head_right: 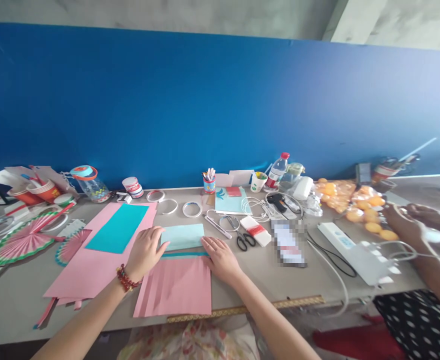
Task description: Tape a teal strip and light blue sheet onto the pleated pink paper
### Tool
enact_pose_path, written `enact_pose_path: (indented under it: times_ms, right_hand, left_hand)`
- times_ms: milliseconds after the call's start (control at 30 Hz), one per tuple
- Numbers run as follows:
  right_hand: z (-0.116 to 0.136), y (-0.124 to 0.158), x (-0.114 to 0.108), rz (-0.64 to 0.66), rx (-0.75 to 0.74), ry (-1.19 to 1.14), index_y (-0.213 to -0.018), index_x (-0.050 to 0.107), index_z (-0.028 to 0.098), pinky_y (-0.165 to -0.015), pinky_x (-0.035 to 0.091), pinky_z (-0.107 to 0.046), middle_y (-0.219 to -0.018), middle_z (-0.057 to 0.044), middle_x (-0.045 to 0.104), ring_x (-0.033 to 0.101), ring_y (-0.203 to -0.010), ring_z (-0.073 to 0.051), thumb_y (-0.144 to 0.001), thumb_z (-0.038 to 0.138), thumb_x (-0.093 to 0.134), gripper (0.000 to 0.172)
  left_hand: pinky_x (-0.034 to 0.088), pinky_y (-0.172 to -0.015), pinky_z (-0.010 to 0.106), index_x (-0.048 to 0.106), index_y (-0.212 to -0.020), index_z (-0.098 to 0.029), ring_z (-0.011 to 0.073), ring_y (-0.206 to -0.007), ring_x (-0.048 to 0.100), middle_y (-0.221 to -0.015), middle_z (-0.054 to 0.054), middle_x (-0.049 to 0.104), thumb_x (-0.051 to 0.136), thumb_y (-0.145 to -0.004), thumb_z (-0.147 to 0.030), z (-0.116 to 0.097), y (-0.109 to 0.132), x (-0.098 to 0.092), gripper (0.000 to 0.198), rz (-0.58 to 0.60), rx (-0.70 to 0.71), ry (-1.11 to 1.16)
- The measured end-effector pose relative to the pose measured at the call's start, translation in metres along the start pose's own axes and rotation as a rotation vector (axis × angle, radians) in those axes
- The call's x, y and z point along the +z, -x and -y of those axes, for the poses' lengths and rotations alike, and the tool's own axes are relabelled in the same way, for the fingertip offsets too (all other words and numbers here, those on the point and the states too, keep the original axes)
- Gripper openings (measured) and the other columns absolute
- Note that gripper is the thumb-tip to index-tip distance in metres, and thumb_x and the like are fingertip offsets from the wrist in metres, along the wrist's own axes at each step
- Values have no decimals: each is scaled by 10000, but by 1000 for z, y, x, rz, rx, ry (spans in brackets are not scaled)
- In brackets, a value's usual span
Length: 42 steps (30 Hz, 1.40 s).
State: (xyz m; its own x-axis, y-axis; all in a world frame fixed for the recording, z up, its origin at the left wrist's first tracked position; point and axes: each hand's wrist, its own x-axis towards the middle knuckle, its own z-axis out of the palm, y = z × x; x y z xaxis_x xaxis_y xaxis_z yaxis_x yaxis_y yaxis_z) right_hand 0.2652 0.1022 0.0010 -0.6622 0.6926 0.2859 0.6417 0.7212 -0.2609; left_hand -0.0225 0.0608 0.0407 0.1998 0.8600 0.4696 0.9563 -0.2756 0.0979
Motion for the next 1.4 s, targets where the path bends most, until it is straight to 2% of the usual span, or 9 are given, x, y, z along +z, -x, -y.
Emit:
enact_pose_path:
  times_ms: [100, 300, 467, 733, 833, 1000, 1233, 1333, 1400]
  right_hand:
    - [-4, -8, -1, -38, 32, -43, -1390, 510, 192, -1009, 469, -438, -1333, -121, 603, 558, -1219, -267, -939, 314, 521, 467]
    - [-4, -31, 1, -84, 50, -83, -1015, 696, 201, -868, 508, -369, -1014, -77, 686, 630, -951, -227, -893, 222, 576, 172]
    - [-1, -33, -8, -67, 80, -11, -1076, 679, 229, -875, 500, -310, -1048, -59, 689, 632, -976, -206, -902, 237, 571, 205]
    - [-58, -1, -47, -265, 457, 137, -890, 668, 187, -755, 465, -311, -906, -87, 690, 626, -868, -228, -944, 246, 441, 240]
    - [-68, 2, -51, -276, 490, 132, -869, 658, 193, -715, 443, -281, -892, -67, 689, 619, -847, -208, -922, 249, 471, 203]
    - [-61, -10, -41, -184, 350, 43, -915, 660, 200, -742, 449, -282, -910, -69, 674, 607, -856, -202, -939, 267, 464, 208]
    - [-40, -22, -30, -142, 300, -43, -957, 680, 199, -809, 465, -328, -951, -83, 685, 609, -894, -224, -945, 304, 474, 231]
    - [-21, -26, -22, -156, 398, -289, -1009, 666, 216, -775, 495, -338, -868, -59, 693, 634, -813, -212, -909, 407, 536, 252]
    - [-6, -32, -15, -143, 511, -619, -1161, 605, 226, -690, 529, -341, -851, -41, 690, 651, -729, -201, -867, 478, 581, 388]
  left_hand:
    - [463, -848, 397, 570, -1089, -191, 248, -992, 601, -1082, 96, 623, 521, -946, -319, -2, -2, 9, 198, 83, 69, 58]
    - [463, -843, 351, 625, -1009, -208, 212, -982, 584, -1005, 50, 631, 578, -929, -280, -20, -14, 28, 117, 257, 204, 150]
    - [458, -797, 349, 635, -897, -193, 214, -931, 578, -921, 51, 618, 488, -957, -181, -21, -23, 40, 158, 240, 199, 126]
    - [469, -837, 346, 636, -1016, -199, 212, -981, 563, -1011, 58, 609, 513, -942, -184, -25, -30, 42, 144, 232, 201, 222]
    - [468, -824, 340, 644, -977, -195, 214, -963, 564, -969, 54, 608, 502, -945, -179, -32, -36, 47, 146, 237, 215, 240]
    - [461, -809, 347, 653, -951, -189, 213, -918, 574, -925, 53, 620, 485, -954, -178, -31, -39, 49, 168, 236, 203, 236]
    - [467, -786, 349, 648, -958, -174, 218, -904, 576, -920, 63, 632, 460, -976, -212, -26, -35, 45, 193, 227, 176, 237]
    - [475, -794, 348, 638, -1000, -174, 214, -915, 578, -950, 68, 638, 432, -989, -224, -28, -36, 40, 212, 169, 202, 269]
    - [480, -812, 357, 630, -1033, -176, 216, -926, 582, -979, 72, 645, 425, -992, -222, -31, -37, 37, 215, 109, 233, 280]
